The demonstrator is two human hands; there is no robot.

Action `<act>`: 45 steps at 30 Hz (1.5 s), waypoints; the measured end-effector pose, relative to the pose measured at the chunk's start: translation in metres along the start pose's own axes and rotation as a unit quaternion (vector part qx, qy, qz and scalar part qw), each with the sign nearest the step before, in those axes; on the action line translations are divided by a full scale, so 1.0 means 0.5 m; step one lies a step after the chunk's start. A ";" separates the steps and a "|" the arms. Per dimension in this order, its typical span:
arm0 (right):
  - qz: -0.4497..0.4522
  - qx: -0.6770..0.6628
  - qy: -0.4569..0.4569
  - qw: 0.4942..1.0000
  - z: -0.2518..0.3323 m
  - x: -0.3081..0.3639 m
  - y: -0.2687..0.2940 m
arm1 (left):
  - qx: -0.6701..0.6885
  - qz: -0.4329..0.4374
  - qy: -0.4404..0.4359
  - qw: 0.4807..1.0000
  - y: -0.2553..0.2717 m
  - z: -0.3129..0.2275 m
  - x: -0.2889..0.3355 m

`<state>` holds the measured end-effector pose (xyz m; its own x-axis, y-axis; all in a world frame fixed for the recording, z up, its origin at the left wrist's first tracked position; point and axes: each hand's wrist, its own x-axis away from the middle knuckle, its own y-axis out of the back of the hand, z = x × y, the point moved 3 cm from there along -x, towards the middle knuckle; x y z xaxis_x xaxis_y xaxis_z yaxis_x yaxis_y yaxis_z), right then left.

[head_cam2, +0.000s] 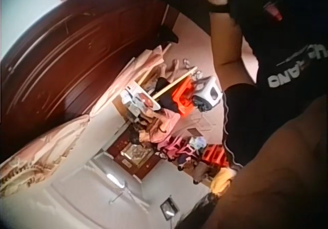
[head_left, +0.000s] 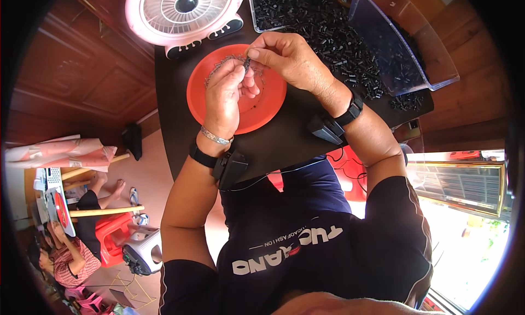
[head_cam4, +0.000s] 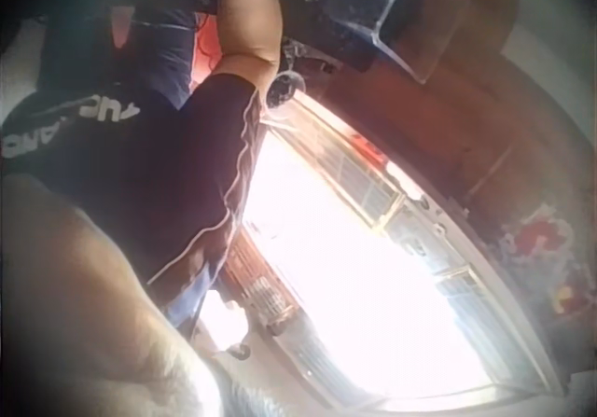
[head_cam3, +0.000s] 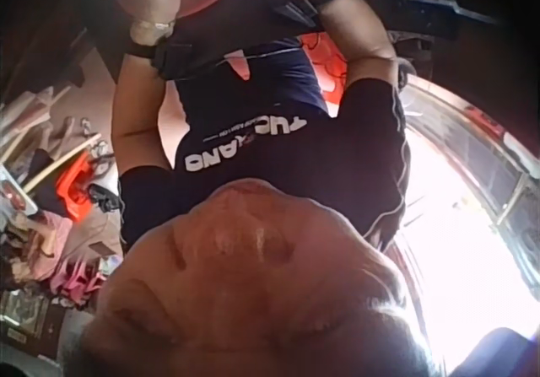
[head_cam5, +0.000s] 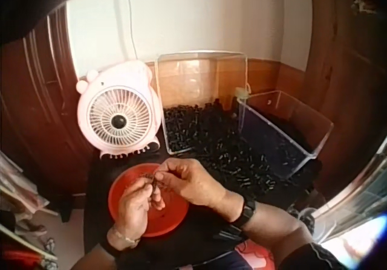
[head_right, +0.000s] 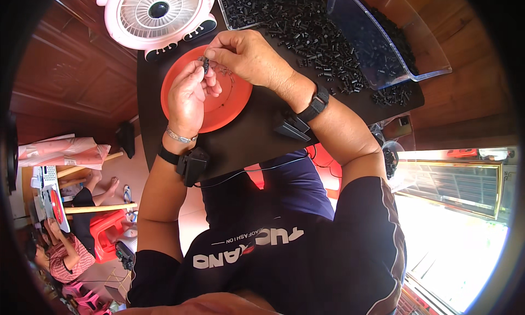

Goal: The person assembles small components by taking pins from a plate and inserting them into plastic parts by hand.

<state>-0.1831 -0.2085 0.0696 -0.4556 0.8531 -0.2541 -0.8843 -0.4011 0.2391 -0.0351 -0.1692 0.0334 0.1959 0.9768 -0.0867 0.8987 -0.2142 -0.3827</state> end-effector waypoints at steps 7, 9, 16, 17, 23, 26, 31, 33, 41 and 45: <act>-0.057 0.172 0.035 0.983 0.032 0.009 -0.006 | -0.030 -0.016 -0.002 0.999 -0.001 -0.003 0.002; -0.063 0.156 0.037 0.985 0.028 0.008 -0.008 | -0.027 -0.027 -0.009 0.999 -0.006 -0.005 0.003; -0.073 0.160 0.056 0.983 0.023 0.009 -0.006 | -0.021 -0.033 -0.014 0.999 -0.002 -0.004 0.001; -0.073 0.160 0.056 0.983 0.023 0.009 -0.008 | -0.021 -0.033 -0.014 0.999 -0.003 -0.003 0.001; -0.113 0.208 0.120 0.964 0.022 0.011 -0.016 | -0.016 -0.048 -0.018 0.999 -0.002 0.002 0.002; -0.111 0.201 0.104 0.968 0.019 0.011 -0.020 | -0.015 -0.054 -0.018 0.998 -0.002 0.004 0.000; -0.123 0.208 0.124 0.962 0.023 0.015 -0.034 | -0.012 -0.067 -0.027 0.997 -0.004 0.007 0.002; -0.127 0.218 0.129 0.959 0.022 0.017 -0.038 | -0.002 -0.074 -0.015 0.997 -0.007 0.005 0.005; -0.093 0.309 0.209 0.923 0.036 0.022 -0.042 | 0.104 -0.041 0.013 0.994 0.007 0.007 -0.002; -0.090 0.374 0.242 0.891 0.038 0.024 -0.040 | 0.100 -0.050 0.028 0.993 0.020 0.021 -0.005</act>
<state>-0.1687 -0.1839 0.0797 -0.4636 0.5642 -0.6832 -0.7149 0.2174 0.6646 -0.0307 -0.1739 0.0204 0.1358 0.9907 0.0108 0.8204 -0.1063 -0.5618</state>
